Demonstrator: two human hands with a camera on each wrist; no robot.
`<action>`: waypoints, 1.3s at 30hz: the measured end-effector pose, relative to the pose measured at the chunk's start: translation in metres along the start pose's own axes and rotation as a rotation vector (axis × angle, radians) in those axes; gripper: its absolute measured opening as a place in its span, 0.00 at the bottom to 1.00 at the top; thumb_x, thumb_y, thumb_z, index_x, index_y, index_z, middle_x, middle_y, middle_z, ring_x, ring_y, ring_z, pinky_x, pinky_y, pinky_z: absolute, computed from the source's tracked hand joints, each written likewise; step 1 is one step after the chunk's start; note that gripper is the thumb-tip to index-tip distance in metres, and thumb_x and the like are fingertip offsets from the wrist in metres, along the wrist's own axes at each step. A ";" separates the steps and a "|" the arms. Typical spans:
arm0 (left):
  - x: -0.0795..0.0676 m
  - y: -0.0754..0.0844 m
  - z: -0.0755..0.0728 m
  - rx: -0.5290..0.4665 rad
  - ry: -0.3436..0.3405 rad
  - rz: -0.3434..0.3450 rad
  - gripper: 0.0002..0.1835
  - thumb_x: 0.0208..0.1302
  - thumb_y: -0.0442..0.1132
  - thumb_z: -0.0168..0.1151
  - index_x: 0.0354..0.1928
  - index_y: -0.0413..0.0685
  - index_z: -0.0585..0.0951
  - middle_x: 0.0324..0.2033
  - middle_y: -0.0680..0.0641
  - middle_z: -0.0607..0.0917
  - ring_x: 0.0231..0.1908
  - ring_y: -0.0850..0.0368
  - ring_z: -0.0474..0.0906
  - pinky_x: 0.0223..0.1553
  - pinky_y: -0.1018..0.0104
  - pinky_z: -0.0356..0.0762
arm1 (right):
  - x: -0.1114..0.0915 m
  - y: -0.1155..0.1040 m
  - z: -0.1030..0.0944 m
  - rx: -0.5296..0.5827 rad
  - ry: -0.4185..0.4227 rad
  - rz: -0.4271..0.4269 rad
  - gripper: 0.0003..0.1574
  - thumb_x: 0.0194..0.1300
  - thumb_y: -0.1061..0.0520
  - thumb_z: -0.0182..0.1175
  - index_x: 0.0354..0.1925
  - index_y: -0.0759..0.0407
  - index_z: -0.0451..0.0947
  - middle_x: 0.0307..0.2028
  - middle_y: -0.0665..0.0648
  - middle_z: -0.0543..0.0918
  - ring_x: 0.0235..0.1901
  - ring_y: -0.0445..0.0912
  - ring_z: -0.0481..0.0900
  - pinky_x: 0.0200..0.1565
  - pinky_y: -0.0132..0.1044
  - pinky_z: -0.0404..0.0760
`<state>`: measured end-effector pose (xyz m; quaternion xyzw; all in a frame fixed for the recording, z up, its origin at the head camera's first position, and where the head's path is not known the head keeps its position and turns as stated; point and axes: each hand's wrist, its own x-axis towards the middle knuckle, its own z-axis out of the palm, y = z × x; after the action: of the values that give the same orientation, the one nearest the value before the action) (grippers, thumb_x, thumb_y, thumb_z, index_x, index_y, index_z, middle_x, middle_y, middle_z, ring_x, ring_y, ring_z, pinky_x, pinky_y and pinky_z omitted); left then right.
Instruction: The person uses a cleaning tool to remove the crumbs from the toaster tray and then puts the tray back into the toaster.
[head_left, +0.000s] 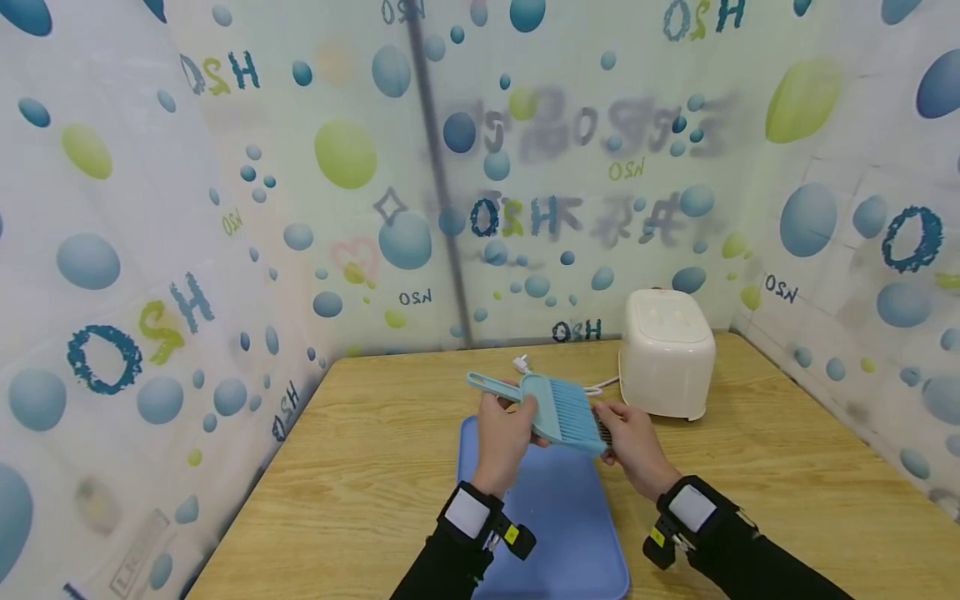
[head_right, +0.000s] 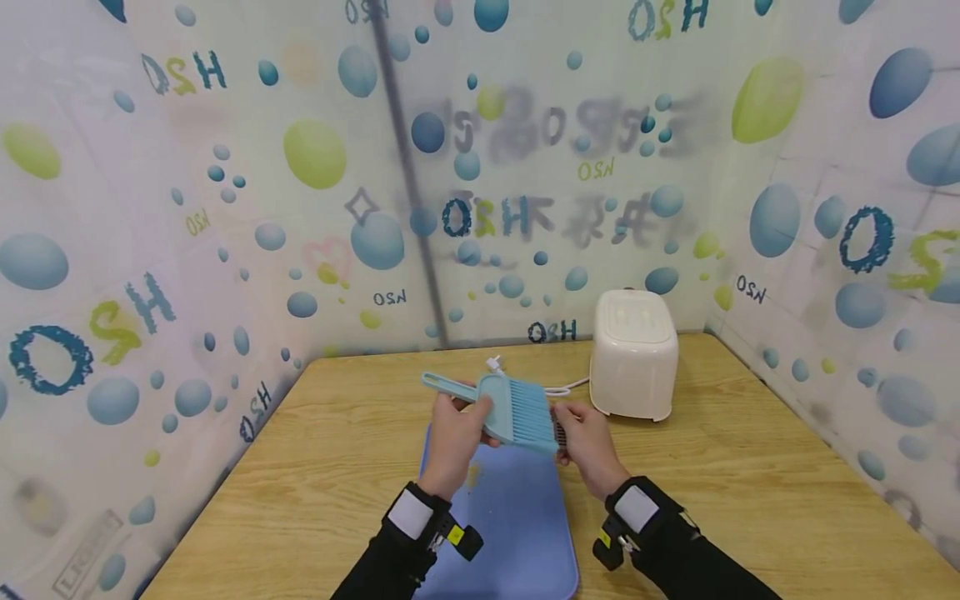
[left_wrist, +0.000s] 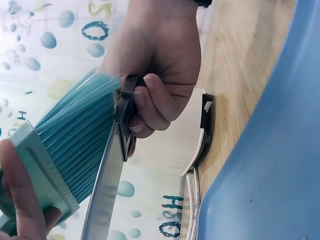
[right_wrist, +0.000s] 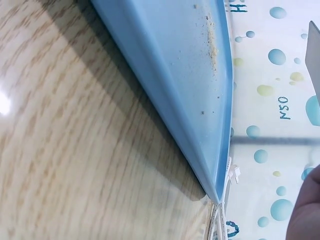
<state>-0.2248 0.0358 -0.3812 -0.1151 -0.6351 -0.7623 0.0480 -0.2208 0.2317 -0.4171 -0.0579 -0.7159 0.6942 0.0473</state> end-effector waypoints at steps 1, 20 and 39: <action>-0.001 -0.001 0.001 0.009 -0.005 0.005 0.17 0.71 0.33 0.59 0.57 0.39 0.68 0.44 0.39 0.84 0.22 0.53 0.85 0.18 0.68 0.81 | 0.000 0.000 0.000 -0.007 0.007 0.001 0.25 0.82 0.51 0.46 0.64 0.70 0.67 0.32 0.52 0.79 0.21 0.40 0.73 0.19 0.31 0.70; 0.000 -0.005 0.001 0.104 -0.037 0.025 0.17 0.69 0.31 0.58 0.56 0.39 0.69 0.42 0.40 0.83 0.17 0.55 0.82 0.17 0.63 0.82 | -0.002 0.001 0.001 -0.028 0.016 0.000 0.23 0.82 0.51 0.47 0.62 0.67 0.64 0.30 0.54 0.75 0.21 0.42 0.72 0.19 0.31 0.70; 0.001 -0.004 -0.002 0.157 -0.060 0.022 0.17 0.69 0.32 0.58 0.57 0.38 0.70 0.47 0.39 0.82 0.16 0.55 0.81 0.17 0.57 0.83 | -0.003 0.009 -0.007 0.000 -0.012 -0.012 0.27 0.82 0.49 0.46 0.64 0.68 0.62 0.38 0.60 0.75 0.22 0.43 0.74 0.21 0.31 0.72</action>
<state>-0.2270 0.0351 -0.3853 -0.1408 -0.6929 -0.7056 0.0465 -0.2167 0.2389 -0.4258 -0.0496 -0.7163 0.6944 0.0471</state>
